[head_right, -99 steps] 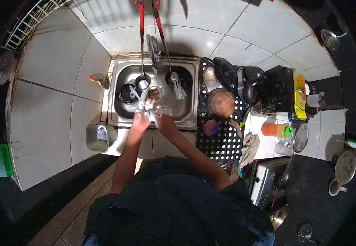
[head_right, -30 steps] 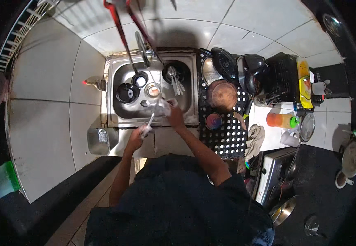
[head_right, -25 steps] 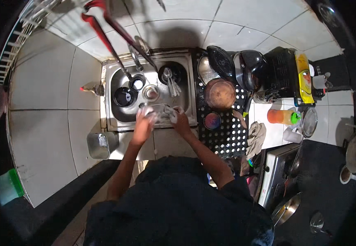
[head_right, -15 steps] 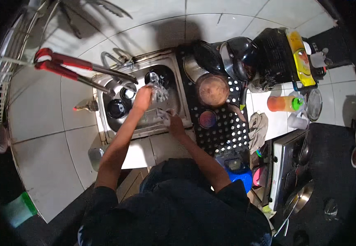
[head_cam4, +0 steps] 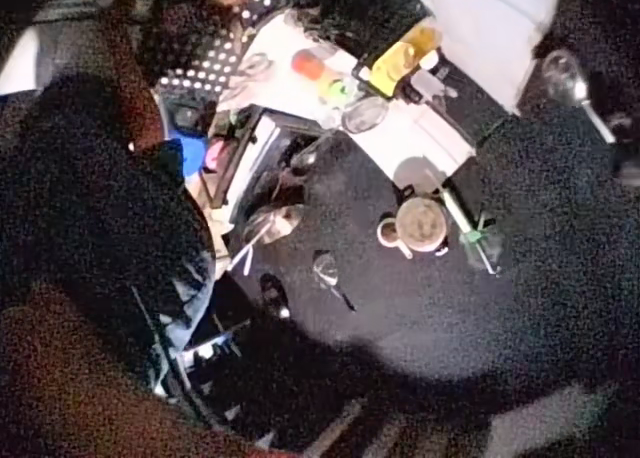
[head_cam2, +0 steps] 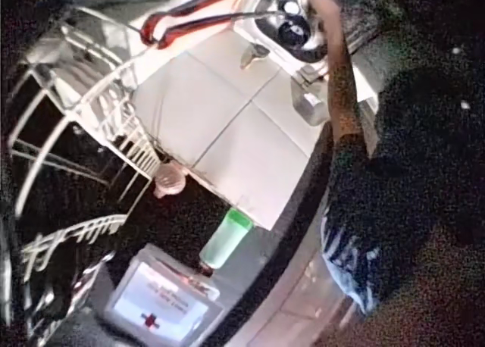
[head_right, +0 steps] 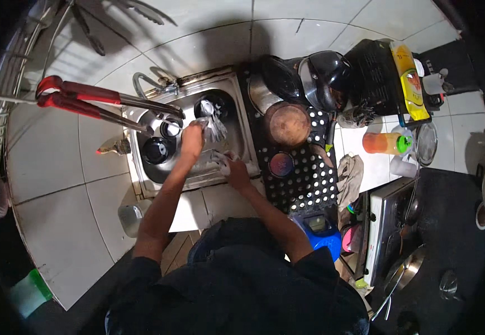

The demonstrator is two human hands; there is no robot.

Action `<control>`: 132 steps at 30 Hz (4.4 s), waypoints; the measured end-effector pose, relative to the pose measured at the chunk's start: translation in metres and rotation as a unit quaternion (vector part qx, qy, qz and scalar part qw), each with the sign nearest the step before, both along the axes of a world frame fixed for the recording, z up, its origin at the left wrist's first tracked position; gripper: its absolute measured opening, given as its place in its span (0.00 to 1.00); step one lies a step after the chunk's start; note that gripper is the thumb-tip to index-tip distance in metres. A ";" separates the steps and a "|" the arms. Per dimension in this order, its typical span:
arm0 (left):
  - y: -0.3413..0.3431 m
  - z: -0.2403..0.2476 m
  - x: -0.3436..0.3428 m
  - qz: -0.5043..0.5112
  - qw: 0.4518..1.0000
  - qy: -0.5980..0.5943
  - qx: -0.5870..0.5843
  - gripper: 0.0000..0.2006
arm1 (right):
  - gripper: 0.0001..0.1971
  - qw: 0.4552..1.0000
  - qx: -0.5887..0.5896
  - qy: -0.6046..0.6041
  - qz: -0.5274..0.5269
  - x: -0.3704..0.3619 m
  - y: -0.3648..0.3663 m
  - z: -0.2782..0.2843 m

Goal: The person washes dishes in a kitchen sink, scrubbing cups and bowls with soap and a cloth by hand.

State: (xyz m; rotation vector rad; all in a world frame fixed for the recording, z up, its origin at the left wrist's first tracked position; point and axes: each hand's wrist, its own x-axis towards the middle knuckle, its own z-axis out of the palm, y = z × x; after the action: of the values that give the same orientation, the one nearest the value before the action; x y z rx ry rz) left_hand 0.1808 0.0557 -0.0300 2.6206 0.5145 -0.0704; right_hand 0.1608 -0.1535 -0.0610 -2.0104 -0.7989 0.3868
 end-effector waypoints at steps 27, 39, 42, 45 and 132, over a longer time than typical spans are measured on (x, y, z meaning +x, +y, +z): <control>0.079 -0.156 -0.125 -0.041 0.991 0.055 -0.119 0.11 | 0.17 0.997 0.035 0.019 -0.069 0.006 0.003 0.002; 0.049 -0.130 -0.066 0.209 0.951 0.020 -0.228 0.12 | 0.17 0.998 0.031 -0.007 -0.054 0.008 0.003 -0.010; 0.040 -0.122 -0.058 0.367 0.880 -0.040 -0.298 0.12 | 0.18 0.998 0.025 -0.002 -0.052 0.004 0.003 -0.004; 0.030 -0.106 -0.042 0.411 0.835 -0.106 -0.351 0.11 | 0.18 0.999 0.013 0.023 -0.047 0.008 0.001 -0.003; -0.037 0.005 -0.250 0.248 0.908 0.077 -0.329 0.12 | 0.15 0.872 -0.029 0.455 -0.179 0.016 0.067 -0.075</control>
State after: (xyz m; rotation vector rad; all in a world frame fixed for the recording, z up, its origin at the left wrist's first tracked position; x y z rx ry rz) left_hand -0.0694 0.0184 -0.0250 1.7794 1.0002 -0.2419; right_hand 0.1769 -0.0867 -0.1364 -1.6828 0.1778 1.0322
